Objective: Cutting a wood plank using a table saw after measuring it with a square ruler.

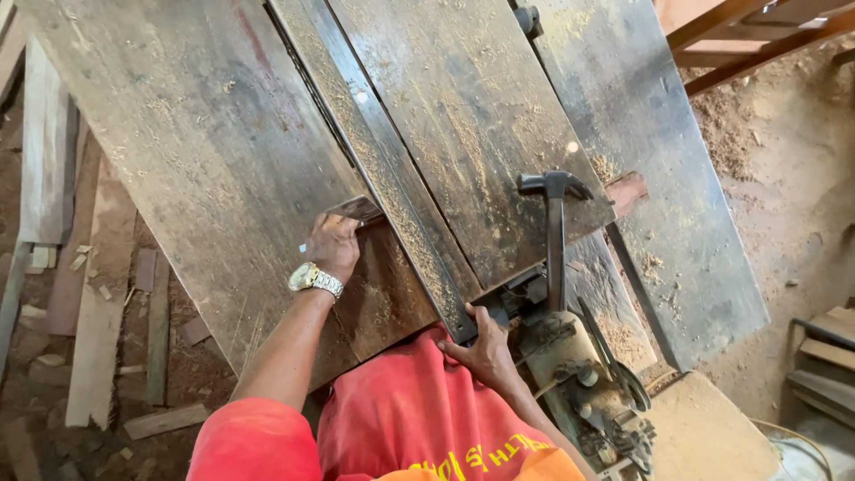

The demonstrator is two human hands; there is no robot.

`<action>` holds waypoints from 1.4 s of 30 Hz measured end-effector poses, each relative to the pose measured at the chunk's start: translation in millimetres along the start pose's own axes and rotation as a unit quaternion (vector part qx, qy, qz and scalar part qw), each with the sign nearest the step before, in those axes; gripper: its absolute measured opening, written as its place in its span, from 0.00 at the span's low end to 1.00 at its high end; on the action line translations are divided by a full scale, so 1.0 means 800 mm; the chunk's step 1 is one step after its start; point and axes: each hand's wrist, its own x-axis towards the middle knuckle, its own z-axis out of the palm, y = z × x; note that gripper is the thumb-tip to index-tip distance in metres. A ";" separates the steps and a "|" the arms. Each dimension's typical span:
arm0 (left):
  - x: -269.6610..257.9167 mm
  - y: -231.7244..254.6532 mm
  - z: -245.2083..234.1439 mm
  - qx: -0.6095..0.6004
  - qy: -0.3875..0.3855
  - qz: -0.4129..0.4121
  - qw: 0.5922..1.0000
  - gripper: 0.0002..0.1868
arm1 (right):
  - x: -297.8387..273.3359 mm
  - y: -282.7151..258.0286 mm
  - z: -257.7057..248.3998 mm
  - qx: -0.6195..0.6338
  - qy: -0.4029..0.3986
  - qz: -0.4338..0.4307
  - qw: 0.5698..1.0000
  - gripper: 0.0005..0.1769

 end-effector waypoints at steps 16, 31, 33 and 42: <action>0.000 -0.012 0.008 0.010 -0.024 -0.016 1.000 0.13 | 0.037 0.054 -0.005 0.060 -0.079 0.128 0.987 0.22; 0.003 -0.015 0.010 0.048 -0.016 0.014 0.999 0.08 | 0.034 0.044 -0.009 0.030 -0.048 0.118 0.991 0.27; 0.000 -0.024 0.013 0.056 -0.029 0.005 0.998 0.09 | 0.034 0.033 -0.021 0.026 -0.031 0.087 0.995 0.27; -0.063 -0.058 -0.014 0.034 -0.111 -0.107 0.987 0.08 | 0.042 0.060 -0.080 -0.023 0.196 0.134 0.971 0.16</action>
